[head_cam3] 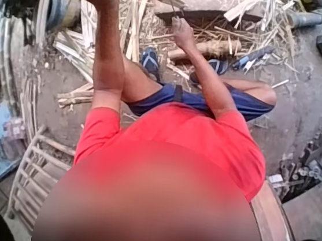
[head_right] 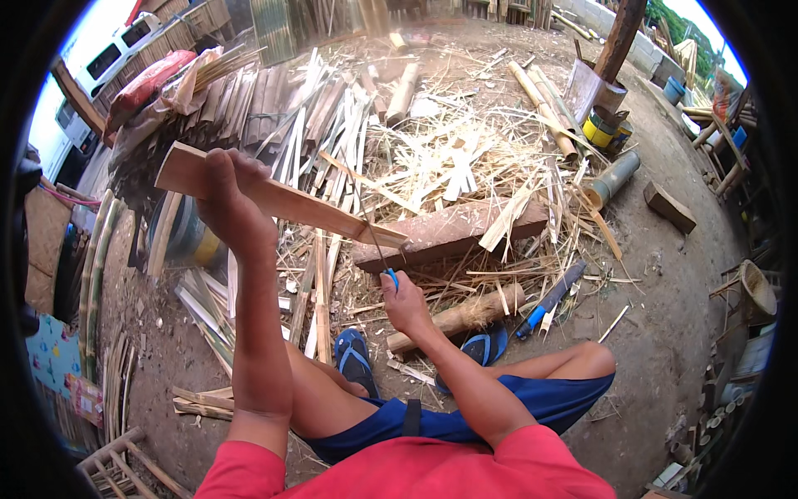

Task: The person sits on the ground and uses a knife to split thin bamboo strips from a larger bamboo pole. They repeatedly hold the pole, slice along its length, and set the finished strips aside.

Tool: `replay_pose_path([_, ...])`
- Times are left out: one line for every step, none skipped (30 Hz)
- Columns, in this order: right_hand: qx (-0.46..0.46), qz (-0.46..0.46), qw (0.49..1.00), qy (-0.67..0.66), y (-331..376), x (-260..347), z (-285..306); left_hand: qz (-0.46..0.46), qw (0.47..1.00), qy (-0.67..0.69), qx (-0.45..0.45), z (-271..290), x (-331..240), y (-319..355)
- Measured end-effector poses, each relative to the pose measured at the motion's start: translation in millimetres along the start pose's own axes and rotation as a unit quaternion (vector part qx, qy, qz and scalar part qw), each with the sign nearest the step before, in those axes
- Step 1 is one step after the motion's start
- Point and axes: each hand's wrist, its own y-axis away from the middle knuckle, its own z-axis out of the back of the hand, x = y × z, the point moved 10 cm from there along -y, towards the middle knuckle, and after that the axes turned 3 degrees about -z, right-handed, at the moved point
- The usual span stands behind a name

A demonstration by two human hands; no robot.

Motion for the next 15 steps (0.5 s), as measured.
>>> replay_pose_path([-0.018, -0.078, 0.997, 0.019, -3, -20, 3, -0.005, 1.000, -0.001, -0.004, 1, 0, -2])
replay_pose_path([-0.007, -0.087, 0.996, 0.036, -8, -27, 1, -0.011, 1.000, -0.004, -0.004, 2, -1, -4])
replay_pose_path([0.024, -0.036, 0.999, 0.020, -10, -22, -6, -0.014, 1.000, -0.009, -0.004, 3, -1, -6])
replay_pose_path([0.038, -0.027, 0.999, 0.018, -9, -28, -10, -0.005, 1.000, -0.025, -0.016, 6, 2, -7])
replay_pose_path([0.051, 0.004, 0.999, 0.011, -11, -32, -14, -0.005, 1.000, -0.011, -0.007, 5, 3, -8])
replay_pose_path([0.041, 0.069, 0.997, -0.012, -3, -31, -15, -0.003, 1.000, -0.002, -0.012, 7, 5, -9])
replay_pose_path([0.022, 0.016, 1.000, 0.013, -2, -57, -18, 0.008, 1.000, 0.004, -0.015, 9, 9, -9])
replay_pose_path([0.008, 0.002, 1.000, 0.024, -1, -77, -23, -0.001, 1.000, -0.002, -0.020, 11, 8, -9])
replay_pose_path([-0.004, 0.031, 0.999, 0.017, 0, -91, -28, -0.003, 1.000, -0.012, -0.014, 12, 8, -10])
replay_pose_path([-0.032, -0.074, 0.994, 0.071, -6, -130, -27, -0.006, 1.000, -0.021, -0.008, 13, 8, -10])
replay_pose_path([-0.030, -0.167, 0.980, 0.100, -4, -166, -24, -0.011, 1.000, -0.028, -0.002, 14, 8, -11])
replay_pose_path([-0.030, -0.274, 0.952, 0.132, -4, -196, -19, -0.002, 1.000, -0.004, 0.009, 13, 10, -11])
replay_pose_path([0.002, -0.325, 0.939, 0.108, -2, -211, -18, 0.009, 1.000, 0.017, 0.023, 12, 12, -12])
replay_pose_path([0.028, -0.296, 0.953, 0.066, -11, -204, -19, 0.024, 0.998, 0.036, 0.039, 10, 15, -12])
replay_pose_path([0.047, -0.330, 0.941, 0.064, -9, -203, -13, 0.035, 0.994, 0.059, 0.081, 3, 17, -11])
